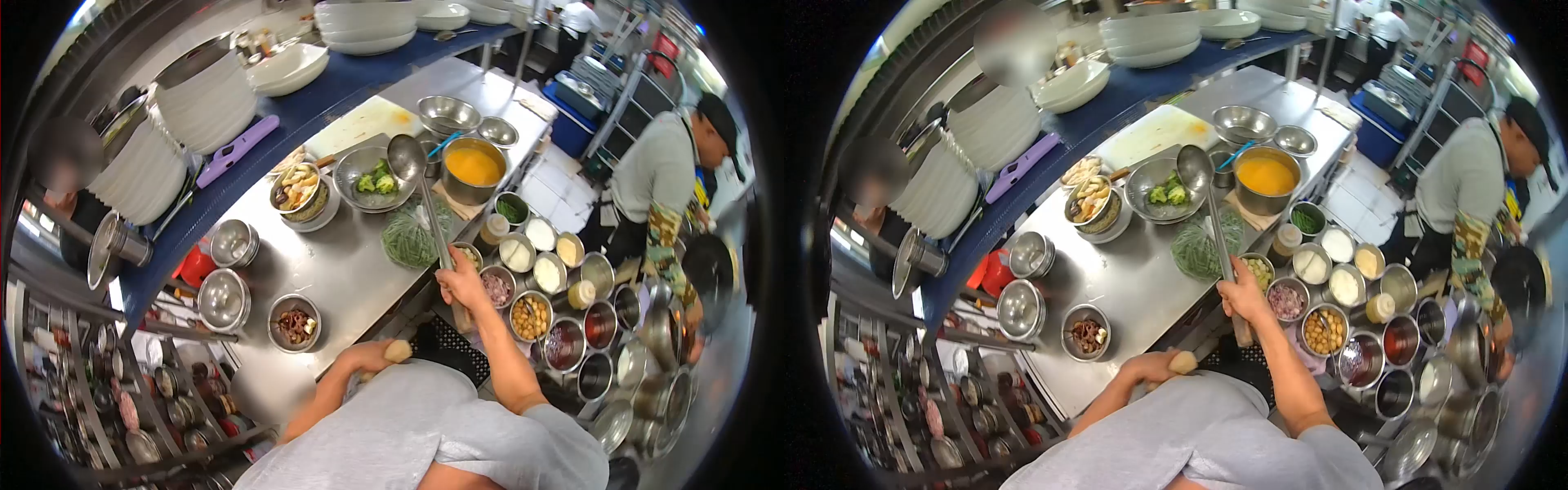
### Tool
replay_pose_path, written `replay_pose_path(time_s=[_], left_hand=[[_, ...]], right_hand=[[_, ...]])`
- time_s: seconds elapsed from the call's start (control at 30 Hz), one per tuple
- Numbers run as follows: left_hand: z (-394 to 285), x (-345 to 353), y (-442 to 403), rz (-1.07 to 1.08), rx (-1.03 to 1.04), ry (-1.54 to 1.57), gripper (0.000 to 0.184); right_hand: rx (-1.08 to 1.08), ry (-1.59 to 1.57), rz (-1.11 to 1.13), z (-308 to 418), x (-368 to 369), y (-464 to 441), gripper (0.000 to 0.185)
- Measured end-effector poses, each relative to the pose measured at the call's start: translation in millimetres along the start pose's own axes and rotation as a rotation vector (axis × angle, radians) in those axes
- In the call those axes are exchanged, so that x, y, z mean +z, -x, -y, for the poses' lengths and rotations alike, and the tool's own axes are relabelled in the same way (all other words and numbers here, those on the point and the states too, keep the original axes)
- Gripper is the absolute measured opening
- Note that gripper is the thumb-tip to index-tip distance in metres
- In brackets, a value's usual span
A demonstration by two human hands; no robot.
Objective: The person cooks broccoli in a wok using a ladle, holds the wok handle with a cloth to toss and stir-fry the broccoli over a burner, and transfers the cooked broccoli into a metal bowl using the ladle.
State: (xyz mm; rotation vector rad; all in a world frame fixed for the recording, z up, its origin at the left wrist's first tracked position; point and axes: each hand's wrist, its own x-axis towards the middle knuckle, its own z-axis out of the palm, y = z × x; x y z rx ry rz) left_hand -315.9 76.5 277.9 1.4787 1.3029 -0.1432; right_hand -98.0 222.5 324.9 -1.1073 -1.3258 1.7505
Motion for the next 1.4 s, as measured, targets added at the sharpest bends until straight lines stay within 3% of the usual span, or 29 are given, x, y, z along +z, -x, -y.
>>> replay_pose_path(time_s=[0.13,0.23,0.3,0.37,0.43,0.5,0.57,0.63,0.73,0.83,0.9,0.93,0.97,1.03,1.1,1.13,1.17,1.2,1.27,1.3,1.37,1.4], left_hand=[[-12,10,-21,0.137,0.128,-0.186,0.074],[19,42,-62,0.415,0.394,-0.195,0.068],[35,70,-73,0.599,0.333,0.039,0.063],[42,93,-81,0.719,0.253,0.189,0.059],[21,105,-84,0.778,0.246,0.097,0.059],[-6,116,-68,0.803,0.274,0.085,0.059],[-28,120,-49,0.846,0.321,0.090,0.059],[-54,126,-44,0.922,0.337,0.030,0.059],[-82,159,-53,0.939,0.155,0.043,0.058],[-103,213,-80,0.983,-0.012,0.169,0.062],[-137,264,-67,1.096,-0.076,0.403,0.066],[-168,293,-51,1.123,0.028,0.330,0.079],[-187,325,-49,1.184,0.024,0.465,0.074],[-245,390,-26,1.263,-0.099,0.687,0.070],[-306,452,-3,1.185,-0.145,0.690,0.075],[-319,486,-37,1.285,-0.106,0.600,0.077],[-347,517,-19,1.136,0.039,0.476,0.075],[-374,546,-11,1.026,0.000,0.414,0.066],[-410,613,-16,1.004,-0.012,0.447,0.036],[-422,638,-17,0.910,0.015,0.379,0.026],[-418,669,-61,0.864,0.040,0.294,0.026],[-412,674,-65,0.702,0.168,0.292,0.035]], right_hand=[[-0.137,-0.108,-0.098,23,-3,92,0.072],[-0.346,-0.142,-0.210,21,-12,188,0.075],[-0.460,-0.170,-0.319,3,-14,241,0.072],[-0.020,0.008,-0.510,-47,-22,288,0.055],[-0.018,0.212,-1.020,-123,0,324,0.021],[0.118,-0.189,-1.088,-116,41,387,0.016],[-0.030,-0.516,-1.220,-158,67,428,0.014],[-0.214,-0.713,-1.365,-167,96,464,0.015],[-0.426,-0.824,-1.718,-177,104,538,0.018],[-0.470,-0.799,-2.150,-168,105,645,0.033],[-0.279,-0.636,-2.371,-157,119,725,0.041],[-0.080,-0.463,-2.495,-151,127,763,0.049],[-0.003,-0.357,-2.572,-165,132,798,0.063],[0.128,-0.301,-2.516,-143,136,861,0.072],[0.196,-0.210,-2.479,-136,117,914,0.065],[0.297,-0.153,-2.507,-135,97,936,0.058],[0.394,-0.090,-2.528,-132,76,957,0.052],[0.474,-0.045,-2.483,-139,49,984,0.048],[0.634,0.041,-2.401,-172,-10,1039,0.040],[0.639,-0.049,-2.318,-183,-39,1057,0.037],[0.655,-0.200,-2.145,-196,-98,1086,0.031],[0.644,-0.177,-2.123,-193,-114,1091,0.031]])
